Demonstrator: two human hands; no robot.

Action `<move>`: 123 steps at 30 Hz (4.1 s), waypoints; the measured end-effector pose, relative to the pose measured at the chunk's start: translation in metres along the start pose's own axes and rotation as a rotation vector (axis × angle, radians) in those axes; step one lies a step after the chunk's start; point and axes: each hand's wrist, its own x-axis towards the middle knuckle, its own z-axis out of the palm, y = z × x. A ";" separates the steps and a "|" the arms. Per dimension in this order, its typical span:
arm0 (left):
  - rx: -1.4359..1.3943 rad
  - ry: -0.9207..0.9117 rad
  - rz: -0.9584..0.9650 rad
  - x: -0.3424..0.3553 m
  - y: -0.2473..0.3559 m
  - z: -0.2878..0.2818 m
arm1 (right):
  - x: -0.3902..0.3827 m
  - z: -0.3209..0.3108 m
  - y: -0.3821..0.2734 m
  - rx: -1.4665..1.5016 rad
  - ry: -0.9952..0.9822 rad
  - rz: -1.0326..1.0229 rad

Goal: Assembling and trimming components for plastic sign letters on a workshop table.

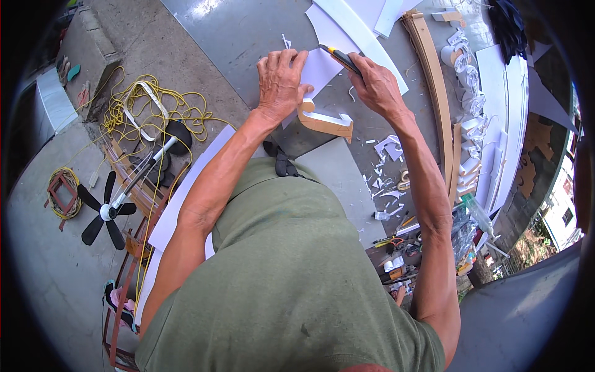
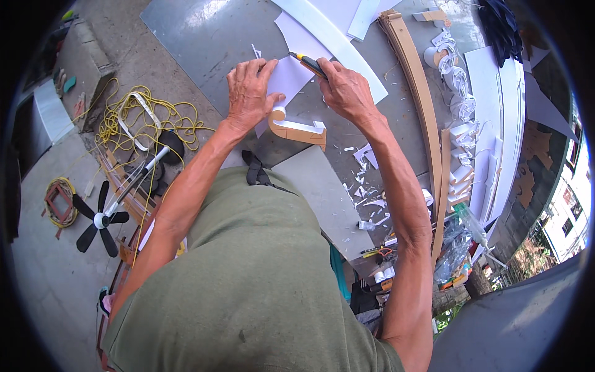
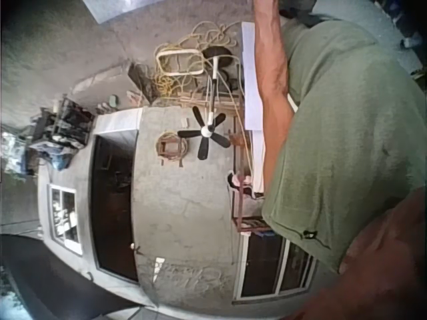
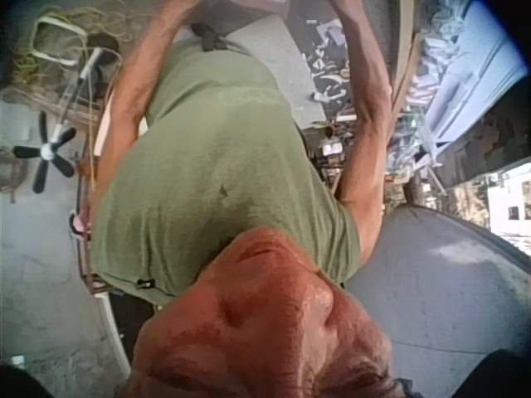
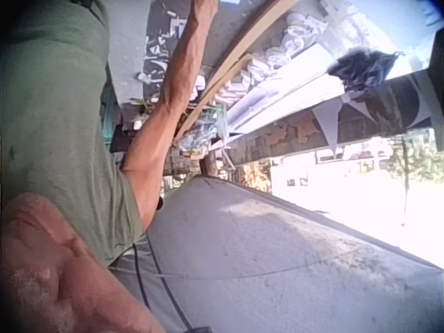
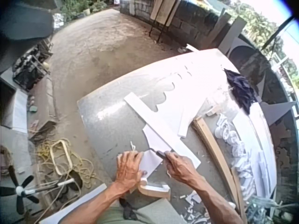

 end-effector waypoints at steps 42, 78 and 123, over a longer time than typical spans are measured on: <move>0.037 -0.085 -0.142 0.012 -0.002 0.005 | -0.137 -0.008 0.014 0.076 -0.012 0.297; -0.639 -0.604 -0.289 0.043 -0.001 0.008 | -0.064 0.133 -0.149 0.877 0.737 1.120; 0.519 -0.688 0.791 0.417 -0.012 0.012 | -0.290 0.200 -0.269 1.615 1.697 1.045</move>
